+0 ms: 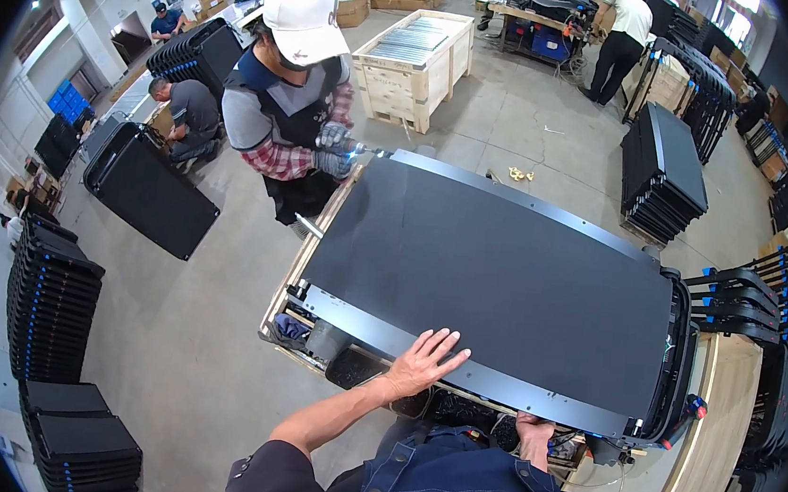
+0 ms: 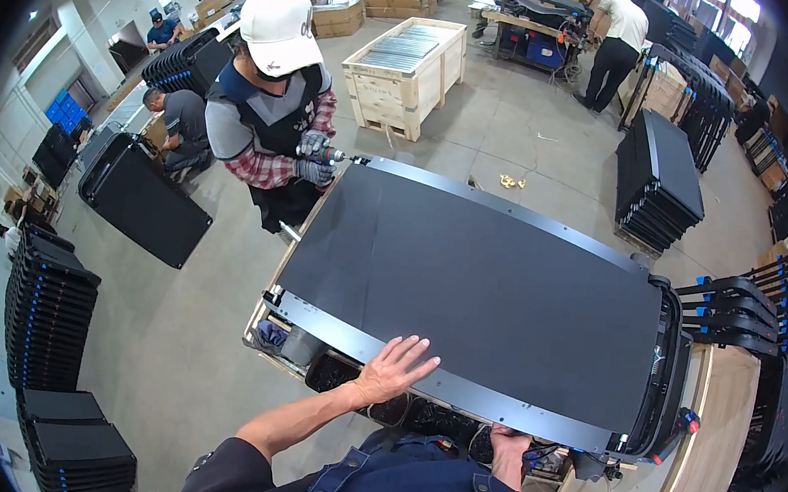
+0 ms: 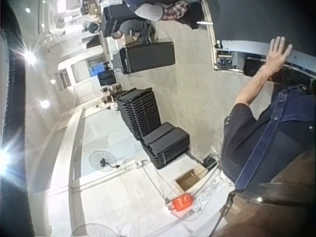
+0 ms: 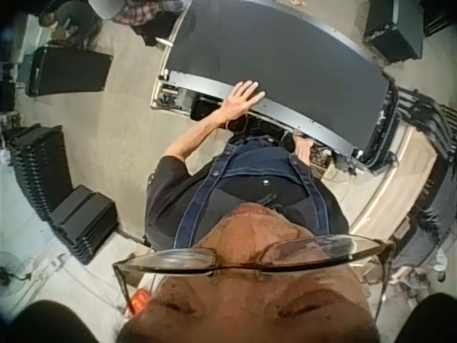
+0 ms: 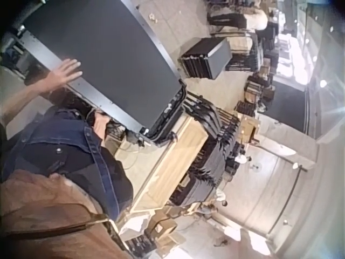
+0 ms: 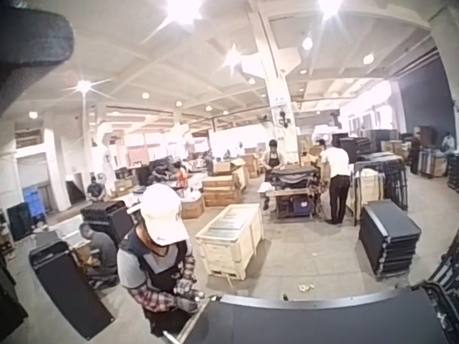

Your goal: Assembling a treadmill by attaching side panels and internal components using power tools.

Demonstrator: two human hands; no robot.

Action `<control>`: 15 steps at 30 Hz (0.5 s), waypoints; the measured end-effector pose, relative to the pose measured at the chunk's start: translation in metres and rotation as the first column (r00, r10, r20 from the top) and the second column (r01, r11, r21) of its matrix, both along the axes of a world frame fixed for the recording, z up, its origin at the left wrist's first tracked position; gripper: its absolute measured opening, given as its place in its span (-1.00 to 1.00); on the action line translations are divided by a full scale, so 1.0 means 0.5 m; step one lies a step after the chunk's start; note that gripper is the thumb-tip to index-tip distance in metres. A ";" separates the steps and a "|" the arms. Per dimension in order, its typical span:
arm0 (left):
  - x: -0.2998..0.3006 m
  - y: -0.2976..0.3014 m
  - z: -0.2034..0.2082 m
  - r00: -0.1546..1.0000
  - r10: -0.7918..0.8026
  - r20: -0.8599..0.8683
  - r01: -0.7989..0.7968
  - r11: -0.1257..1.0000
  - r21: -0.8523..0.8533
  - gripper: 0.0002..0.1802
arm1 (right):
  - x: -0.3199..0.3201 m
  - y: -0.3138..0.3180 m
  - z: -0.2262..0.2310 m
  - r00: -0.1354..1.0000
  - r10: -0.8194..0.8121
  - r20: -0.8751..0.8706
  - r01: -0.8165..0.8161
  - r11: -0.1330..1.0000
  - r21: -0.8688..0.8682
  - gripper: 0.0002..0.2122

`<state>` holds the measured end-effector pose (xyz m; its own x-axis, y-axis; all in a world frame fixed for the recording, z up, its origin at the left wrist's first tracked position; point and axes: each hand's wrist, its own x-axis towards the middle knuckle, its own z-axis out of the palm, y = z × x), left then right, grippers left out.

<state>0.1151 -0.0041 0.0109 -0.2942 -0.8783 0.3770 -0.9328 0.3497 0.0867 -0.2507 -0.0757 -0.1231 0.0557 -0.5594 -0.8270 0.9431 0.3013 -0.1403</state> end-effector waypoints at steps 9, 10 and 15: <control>0.019 -0.025 0.020 1.000 -0.008 -0.011 0.007 0.997 -0.081 -0.28 | -0.015 -0.013 -0.003 0.991 0.068 -0.115 -0.065 0.997 0.028 -0.74; 0.026 -0.015 0.006 1.000 -0.005 -0.008 0.004 0.997 -0.078 -0.29 | 0.016 -0.023 0.034 0.984 0.051 -0.171 -0.039 0.997 0.073 -0.74; 0.020 0.001 -0.023 0.997 0.062 -0.040 -0.064 0.996 -0.057 -0.34 | 0.035 -0.027 0.082 0.980 0.056 -0.189 -0.026 0.987 0.158 -0.76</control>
